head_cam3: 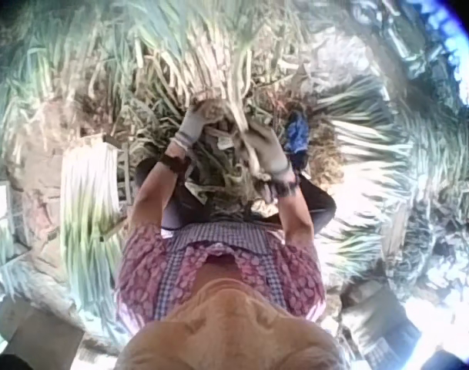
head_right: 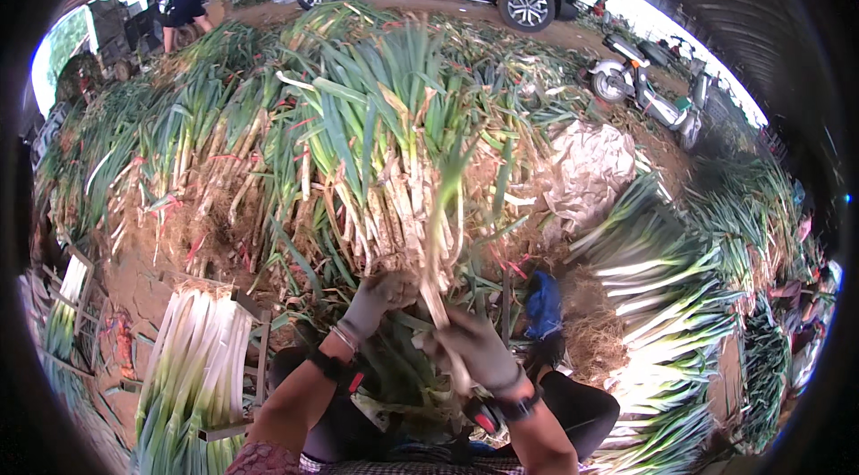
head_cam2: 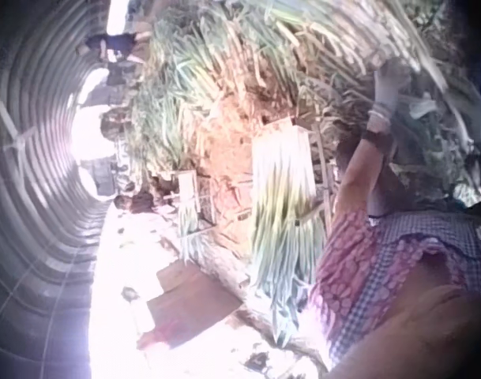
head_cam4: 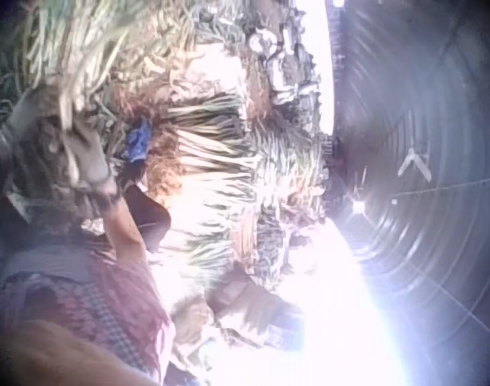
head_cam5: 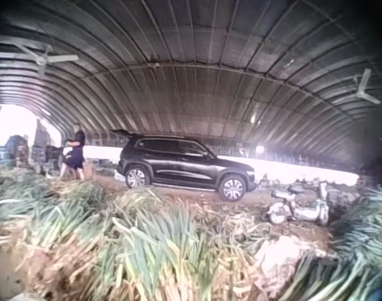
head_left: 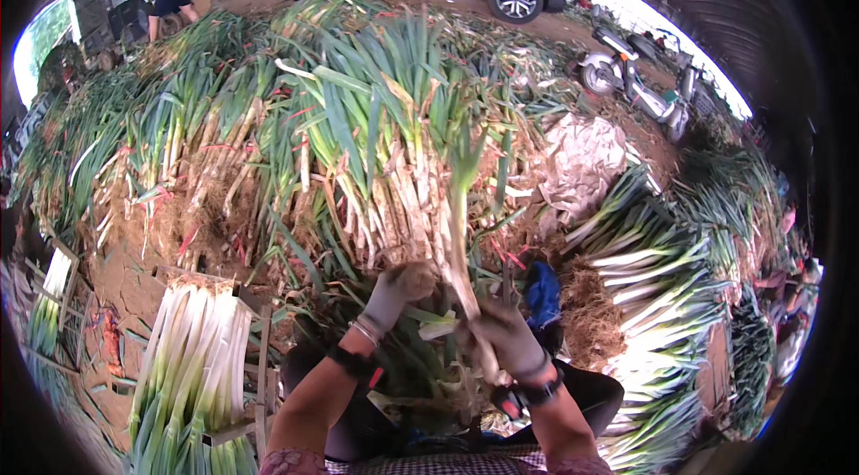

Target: The person cleans leeks by hand, pulling off the outer layers from each stalk before placing them onto a separate stack.

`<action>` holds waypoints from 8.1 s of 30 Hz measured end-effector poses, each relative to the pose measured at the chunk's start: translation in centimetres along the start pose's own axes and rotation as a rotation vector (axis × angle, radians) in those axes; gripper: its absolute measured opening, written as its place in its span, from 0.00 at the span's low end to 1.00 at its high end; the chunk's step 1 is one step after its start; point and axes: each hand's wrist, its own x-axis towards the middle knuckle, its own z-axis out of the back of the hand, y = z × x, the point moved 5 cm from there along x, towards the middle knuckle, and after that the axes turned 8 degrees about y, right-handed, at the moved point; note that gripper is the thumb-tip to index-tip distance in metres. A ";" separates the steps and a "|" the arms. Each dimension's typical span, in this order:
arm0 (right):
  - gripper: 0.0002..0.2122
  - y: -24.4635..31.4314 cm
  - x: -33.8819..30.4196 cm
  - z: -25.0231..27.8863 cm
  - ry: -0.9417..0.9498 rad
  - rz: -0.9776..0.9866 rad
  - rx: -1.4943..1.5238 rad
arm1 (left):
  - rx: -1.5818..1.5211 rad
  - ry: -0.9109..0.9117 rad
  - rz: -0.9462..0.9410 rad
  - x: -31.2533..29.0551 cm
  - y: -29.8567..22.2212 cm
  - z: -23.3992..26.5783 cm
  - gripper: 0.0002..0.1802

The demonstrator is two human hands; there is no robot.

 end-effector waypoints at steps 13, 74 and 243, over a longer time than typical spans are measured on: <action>0.18 -13.1 -2.2 2.7 0.372 -0.004 -0.505 | -0.308 -0.124 -0.270 0.1 -10.6 -6.6 0.11; 0.18 -3.2 16.2 -6.7 -0.239 0.520 -0.626 | -0.112 -0.245 -0.207 -3.5 -9.0 2.2 0.13; 0.05 -6.7 9.5 -6.2 -0.048 0.285 -0.328 | -0.103 0.298 -0.619 -7.8 -16.7 1.7 0.25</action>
